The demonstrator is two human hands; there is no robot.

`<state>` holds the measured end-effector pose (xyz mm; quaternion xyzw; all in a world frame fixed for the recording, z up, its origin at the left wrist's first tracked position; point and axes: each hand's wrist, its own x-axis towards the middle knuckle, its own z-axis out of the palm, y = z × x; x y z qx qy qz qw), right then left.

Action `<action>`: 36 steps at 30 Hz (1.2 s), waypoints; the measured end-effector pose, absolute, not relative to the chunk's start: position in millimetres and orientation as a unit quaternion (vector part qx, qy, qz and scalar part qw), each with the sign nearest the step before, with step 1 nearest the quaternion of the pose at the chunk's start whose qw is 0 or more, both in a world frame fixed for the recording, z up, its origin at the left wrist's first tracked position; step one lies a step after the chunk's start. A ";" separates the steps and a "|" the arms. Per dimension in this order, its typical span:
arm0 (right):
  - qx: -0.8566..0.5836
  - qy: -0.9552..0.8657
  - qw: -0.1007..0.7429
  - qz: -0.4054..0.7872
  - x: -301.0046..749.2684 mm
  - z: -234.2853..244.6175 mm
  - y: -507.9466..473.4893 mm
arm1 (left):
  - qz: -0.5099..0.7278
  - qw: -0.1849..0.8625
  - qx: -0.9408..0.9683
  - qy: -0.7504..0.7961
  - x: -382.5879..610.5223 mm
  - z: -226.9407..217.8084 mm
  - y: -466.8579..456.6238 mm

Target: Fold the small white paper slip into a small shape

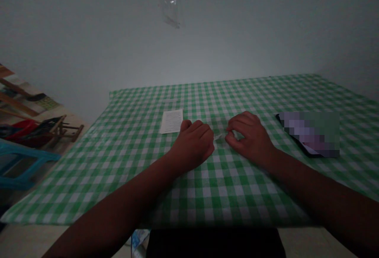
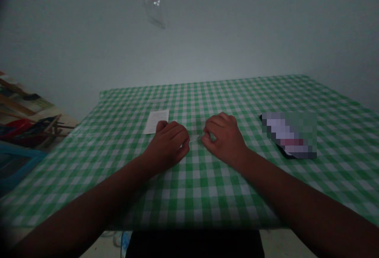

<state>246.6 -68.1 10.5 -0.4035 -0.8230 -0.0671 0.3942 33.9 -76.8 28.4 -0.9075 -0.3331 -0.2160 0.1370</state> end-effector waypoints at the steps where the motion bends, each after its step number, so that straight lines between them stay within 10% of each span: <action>1: -0.412 -0.813 0.406 -0.069 249.6 10.5 -64.4 | -0.222 0.130 -0.904 -0.341 32.4 28.5 -75.7; 13: -0.372 -0.823 0.425 0.065 241.2 1.0 -71.7 | -0.296 -0.094 -0.870 -0.383 23.7 8.3 -59.4; 36: -0.426 -0.630 0.455 0.464 234.0 -5.6 -68.9 | -0.241 0.087 -0.913 -0.318 28.9 11.5 -67.1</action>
